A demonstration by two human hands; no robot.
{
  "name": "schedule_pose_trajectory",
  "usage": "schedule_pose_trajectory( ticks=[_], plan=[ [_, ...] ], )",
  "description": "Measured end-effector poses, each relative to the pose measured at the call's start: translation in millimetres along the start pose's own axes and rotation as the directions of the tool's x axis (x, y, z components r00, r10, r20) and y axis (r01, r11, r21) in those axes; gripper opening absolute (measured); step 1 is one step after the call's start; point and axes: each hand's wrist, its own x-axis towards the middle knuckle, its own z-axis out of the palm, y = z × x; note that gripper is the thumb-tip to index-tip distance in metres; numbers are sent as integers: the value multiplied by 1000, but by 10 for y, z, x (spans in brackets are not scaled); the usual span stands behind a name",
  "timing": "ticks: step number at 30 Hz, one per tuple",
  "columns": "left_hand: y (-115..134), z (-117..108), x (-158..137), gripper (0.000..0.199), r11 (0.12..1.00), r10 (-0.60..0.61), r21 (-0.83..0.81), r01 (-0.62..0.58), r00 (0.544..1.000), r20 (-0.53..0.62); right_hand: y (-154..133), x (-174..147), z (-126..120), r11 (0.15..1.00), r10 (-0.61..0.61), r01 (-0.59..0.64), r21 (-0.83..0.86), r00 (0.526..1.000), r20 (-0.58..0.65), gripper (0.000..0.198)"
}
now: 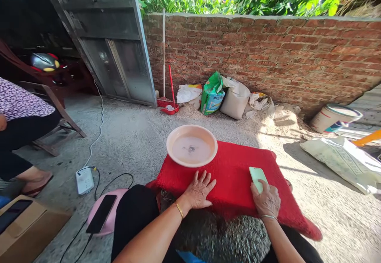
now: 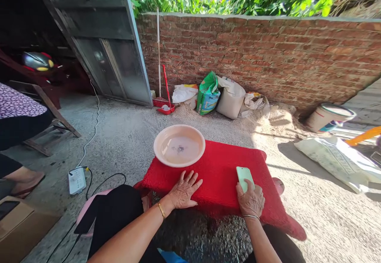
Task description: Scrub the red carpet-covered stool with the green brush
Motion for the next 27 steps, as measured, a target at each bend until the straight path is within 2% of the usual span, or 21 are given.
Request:
schedule_pose_trajectory(
  ticks=[8, 19, 27],
  plan=[
    [-43, 145, 58, 94, 999, -34, 21, 33, 999, 12, -84, 7, -95, 999, 49, -49, 0, 998, 50, 41],
    [-43, 108, 34, 94, 999, -42, 28, 41, 999, 14, -67, -7, -48, 999, 39, -40, 15, 999, 25, 41],
    [-41, 165, 16, 93, 999, -36, 31, 36, 999, 7, -52, -17, -42, 999, 30, -30, 27, 1000, 9, 41]
  ],
)
